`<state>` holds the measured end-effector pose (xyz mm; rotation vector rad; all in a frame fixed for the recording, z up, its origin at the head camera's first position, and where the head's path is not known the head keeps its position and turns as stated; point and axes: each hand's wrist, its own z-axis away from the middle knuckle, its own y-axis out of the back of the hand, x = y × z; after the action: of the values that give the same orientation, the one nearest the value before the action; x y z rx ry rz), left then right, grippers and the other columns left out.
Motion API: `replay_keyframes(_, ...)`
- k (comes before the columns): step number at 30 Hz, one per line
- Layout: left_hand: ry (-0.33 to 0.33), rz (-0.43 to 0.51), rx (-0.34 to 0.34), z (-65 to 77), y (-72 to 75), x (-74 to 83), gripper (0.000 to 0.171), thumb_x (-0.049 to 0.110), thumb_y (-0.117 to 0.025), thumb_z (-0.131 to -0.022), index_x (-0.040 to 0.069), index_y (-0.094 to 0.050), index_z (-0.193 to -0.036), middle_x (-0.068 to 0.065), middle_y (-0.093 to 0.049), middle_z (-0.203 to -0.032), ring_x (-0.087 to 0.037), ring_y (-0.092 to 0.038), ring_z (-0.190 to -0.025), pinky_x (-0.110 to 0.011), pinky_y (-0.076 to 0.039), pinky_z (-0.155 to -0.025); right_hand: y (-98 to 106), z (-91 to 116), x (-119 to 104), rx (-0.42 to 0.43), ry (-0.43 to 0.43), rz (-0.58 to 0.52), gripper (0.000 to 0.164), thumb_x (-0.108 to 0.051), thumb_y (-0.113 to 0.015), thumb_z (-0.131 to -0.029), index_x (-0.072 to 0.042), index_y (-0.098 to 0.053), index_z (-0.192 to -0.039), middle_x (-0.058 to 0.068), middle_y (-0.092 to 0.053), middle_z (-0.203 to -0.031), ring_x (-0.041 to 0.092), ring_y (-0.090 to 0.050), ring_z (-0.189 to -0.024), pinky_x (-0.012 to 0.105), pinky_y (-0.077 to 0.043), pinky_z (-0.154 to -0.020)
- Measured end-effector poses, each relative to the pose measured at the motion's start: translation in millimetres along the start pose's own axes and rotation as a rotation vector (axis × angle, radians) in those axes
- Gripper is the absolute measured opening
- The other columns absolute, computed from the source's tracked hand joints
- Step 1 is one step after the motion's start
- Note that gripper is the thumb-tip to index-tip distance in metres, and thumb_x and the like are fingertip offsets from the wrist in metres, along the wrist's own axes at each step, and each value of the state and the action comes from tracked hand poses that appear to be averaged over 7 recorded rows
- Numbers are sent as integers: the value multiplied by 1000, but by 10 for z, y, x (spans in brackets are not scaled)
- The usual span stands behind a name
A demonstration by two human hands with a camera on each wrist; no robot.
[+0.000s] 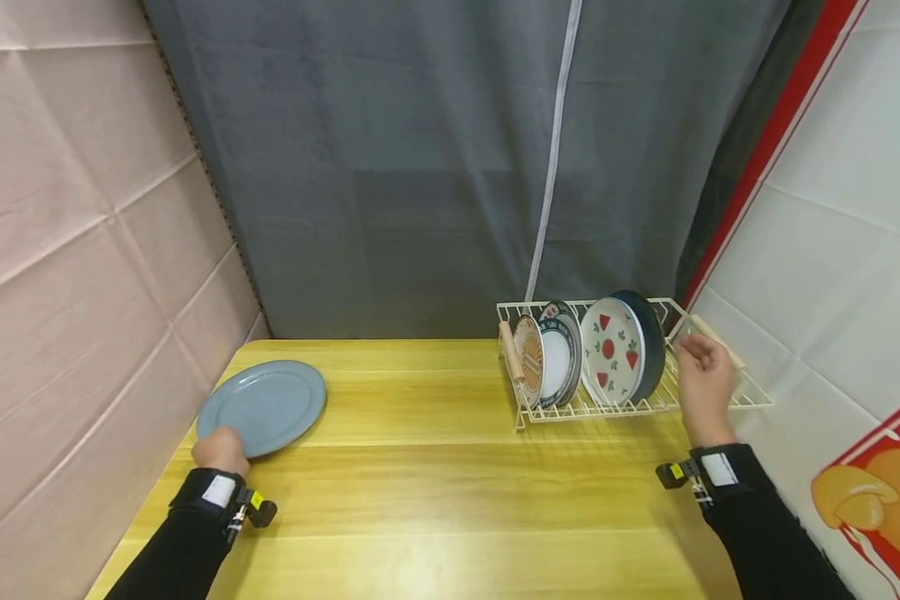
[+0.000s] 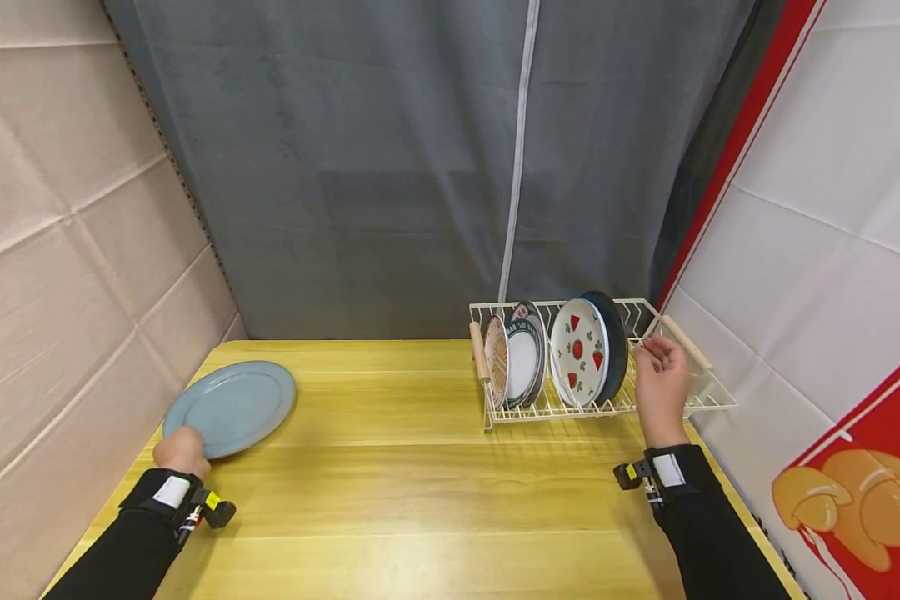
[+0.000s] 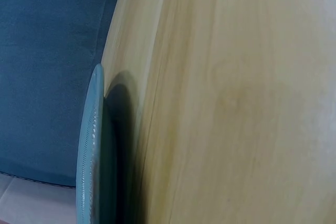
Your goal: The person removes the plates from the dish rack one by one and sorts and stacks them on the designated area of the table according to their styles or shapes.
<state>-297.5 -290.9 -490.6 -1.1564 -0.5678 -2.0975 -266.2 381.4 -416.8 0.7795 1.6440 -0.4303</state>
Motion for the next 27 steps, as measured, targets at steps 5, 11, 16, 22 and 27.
replay_keyframes(5, -47, -27, 25, -425, -41, -120, 71, 20, -40, -108, 2, -31, -177, -9, -39, -182, -16, -48, -149, -22, -48, -124, -72, -64, 3, -55, -26, 101, 48, -24, -53, -118, -3, -53, -160, -9, -60, -136, -3, -55, -124, 28, -50, -124)
replay_keyframes(11, -100, -99, 32, -1083, -39, -326, 77, 22, -47, -102, -8, -35, -172, -21, -39, -180, -35, -45, -158, -50, -42, -138, -135, -100, 27, -98, -22, 132, 55, -25, -49, -119, 0, -44, -168, 19, -52, -168, 24, -52, -149, 44, -45, -137)
replay_keyframes(16, -160, -211, 64, -606, -18, -229, 83, 24, -49, -101, -11, -27, -173, -32, -29, -181, -50, -34, -165, -62, -31, -141, -157, -117, 43, -100, -37, 138, 55, -26, -49, -120, -3, -44, -169, 18, -50, -170, 25, -51, -151, 42, -44, -138)
replay_keyframes(22, -404, -299, 126, -129, -120, -139, 90, 23, -52, -97, -8, -21, -175, -36, -24, -180, -59, -25, -166, -67, -24, -141, -170, -129, 45, -109, -62, 133, 56, -30, -49, -120, -6, -42, -170, 10, -52, -163, 23, -51, -151, 43, -43, -139)
replay_keyframes(27, -692, -298, 64, -351, -336, -387, 90, 18, -61, -94, -4, -29, -174, -32, -23, -182, -57, -22, -167, -69, -20, -141, -181, -153, 77, -92, -66, 124, 55, -27, -52, -119, -4, -46, -168, -10, -55, -139, 12, -54, -138, 38, -47, -134)
